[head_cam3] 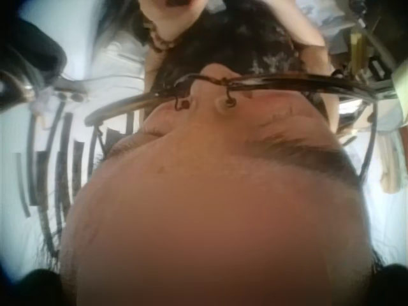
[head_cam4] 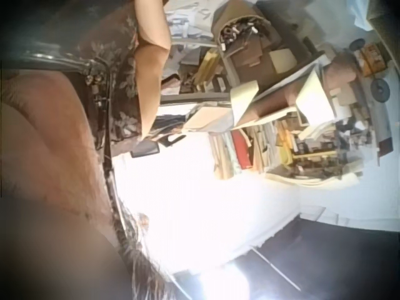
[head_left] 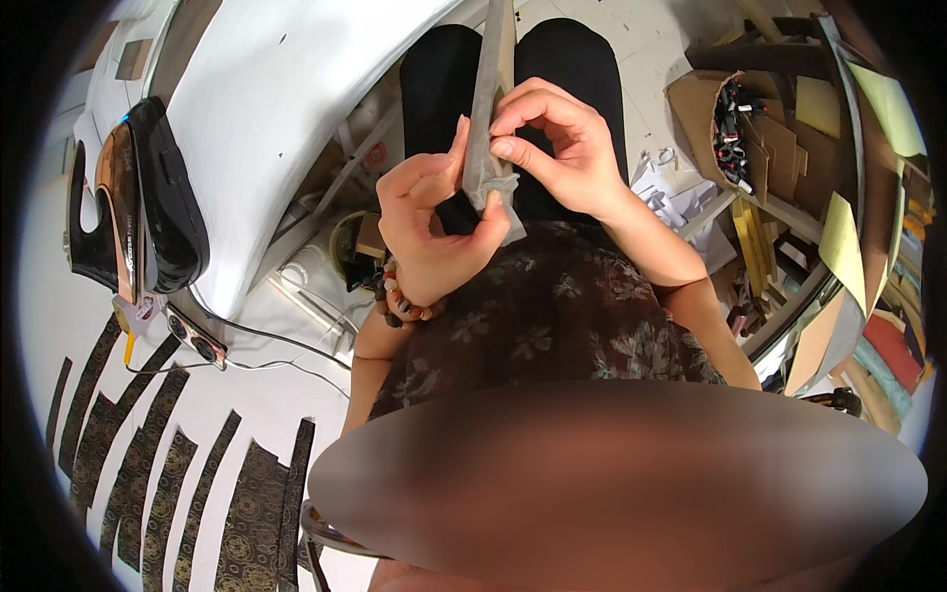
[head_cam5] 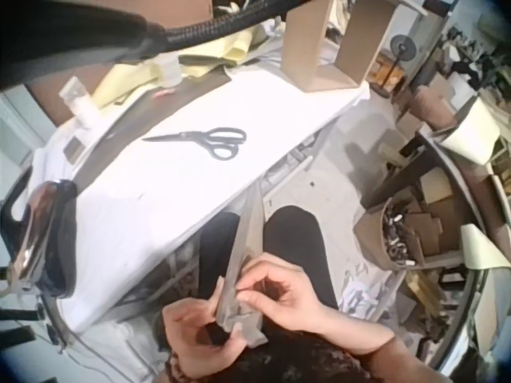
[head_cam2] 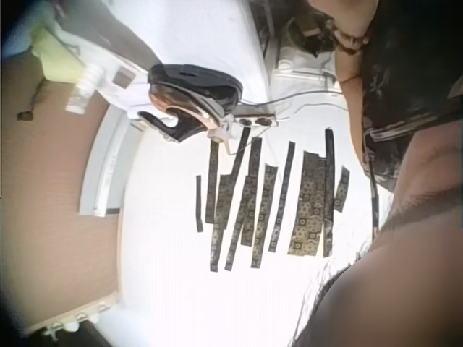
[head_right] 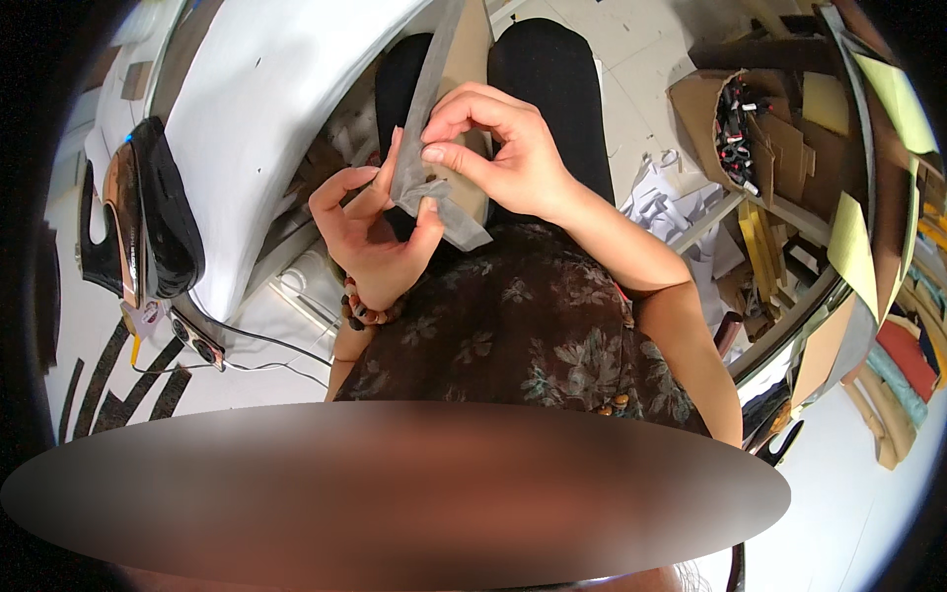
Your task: The person uses scissors to trim a strip of patterned fabric along the edge of a rectangular board. They repeatedly fold the fabric, cut small sections, and adjust the position of the board and fabric during the process.
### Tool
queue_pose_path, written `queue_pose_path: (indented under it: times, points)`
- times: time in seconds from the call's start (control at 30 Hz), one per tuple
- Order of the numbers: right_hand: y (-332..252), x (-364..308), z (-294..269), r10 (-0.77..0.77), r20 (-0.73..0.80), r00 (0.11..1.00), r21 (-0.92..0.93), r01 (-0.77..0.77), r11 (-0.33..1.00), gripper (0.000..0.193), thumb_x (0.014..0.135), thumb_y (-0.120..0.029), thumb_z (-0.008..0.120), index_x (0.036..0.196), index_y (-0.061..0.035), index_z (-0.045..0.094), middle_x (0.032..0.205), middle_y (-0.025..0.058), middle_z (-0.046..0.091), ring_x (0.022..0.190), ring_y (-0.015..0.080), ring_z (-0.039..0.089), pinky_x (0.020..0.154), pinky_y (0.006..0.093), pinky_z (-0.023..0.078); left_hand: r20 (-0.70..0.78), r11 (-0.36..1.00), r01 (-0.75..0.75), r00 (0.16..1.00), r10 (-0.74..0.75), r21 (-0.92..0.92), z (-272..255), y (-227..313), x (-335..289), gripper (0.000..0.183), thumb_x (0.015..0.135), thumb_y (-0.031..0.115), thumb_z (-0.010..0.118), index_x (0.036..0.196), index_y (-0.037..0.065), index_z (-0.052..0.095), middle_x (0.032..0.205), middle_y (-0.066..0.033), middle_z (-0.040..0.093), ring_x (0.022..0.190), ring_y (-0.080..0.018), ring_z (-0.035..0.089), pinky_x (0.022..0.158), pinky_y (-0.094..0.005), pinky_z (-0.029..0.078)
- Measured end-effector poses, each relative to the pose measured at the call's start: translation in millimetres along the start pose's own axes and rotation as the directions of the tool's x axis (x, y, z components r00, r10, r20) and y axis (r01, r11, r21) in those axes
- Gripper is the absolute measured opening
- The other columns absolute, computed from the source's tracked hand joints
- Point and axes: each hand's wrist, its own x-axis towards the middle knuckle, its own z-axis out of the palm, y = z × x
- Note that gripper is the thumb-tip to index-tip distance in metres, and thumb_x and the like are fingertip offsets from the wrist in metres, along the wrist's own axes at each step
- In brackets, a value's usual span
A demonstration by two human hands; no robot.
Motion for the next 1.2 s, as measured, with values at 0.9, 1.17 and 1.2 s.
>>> queue_pose_path:
  times: [0.9, 1.17, 1.2]
  points:
    - [-4, 14, -4, 0.094, 0.172, 0.981, 0.437, -0.162, 0.885, 0.031, 0.088, 0.004, 0.076, 0.111, -0.0052, 0.057, 0.102, 0.0067, 0.069, 0.096, 0.0132, 0.067, 0.089, 0.0297, 0.055, 0.015, 0.999, 0.026, 1.000, -0.026, -0.040, -5, 4, 3, 0.058, 0.082, -0.006, 0.075, 0.123, 0.000, 0.034, 0.131, -0.0428, 0.058, 0.125, -0.0279, 0.065, 0.091, -0.0288, 0.054]
    - [-24, 21, -7, 0.197, 0.213, 0.957, 0.038, -0.210, 0.977, 0.017, 0.089, -0.006, 0.080, 0.098, -0.0042, 0.065, 0.078, -0.0032, 0.065, 0.074, 0.0049, 0.061, 0.070, 0.0214, 0.049, 0.019, 0.999, 0.002, 1.000, -0.001, -0.039, -7, 2, 6, 0.056, 0.082, -0.007, 0.075, 0.122, -0.002, 0.036, 0.131, -0.0428, 0.058, 0.124, -0.0294, 0.065, 0.093, -0.0300, 0.056]
    - [-32, 21, -8, 0.222, 0.223, 0.949, -0.045, -0.217, 0.975, 0.015, 0.090, -0.006, 0.079, 0.097, -0.0040, 0.066, 0.075, -0.0027, 0.064, 0.072, 0.0048, 0.060, 0.066, 0.0220, 0.047, 0.024, 0.999, -0.011, 1.000, 0.012, -0.046, -7, 1, 5, 0.056, 0.082, -0.007, 0.075, 0.122, -0.002, 0.036, 0.131, -0.0428, 0.058, 0.124, -0.0295, 0.065, 0.094, -0.0300, 0.056]
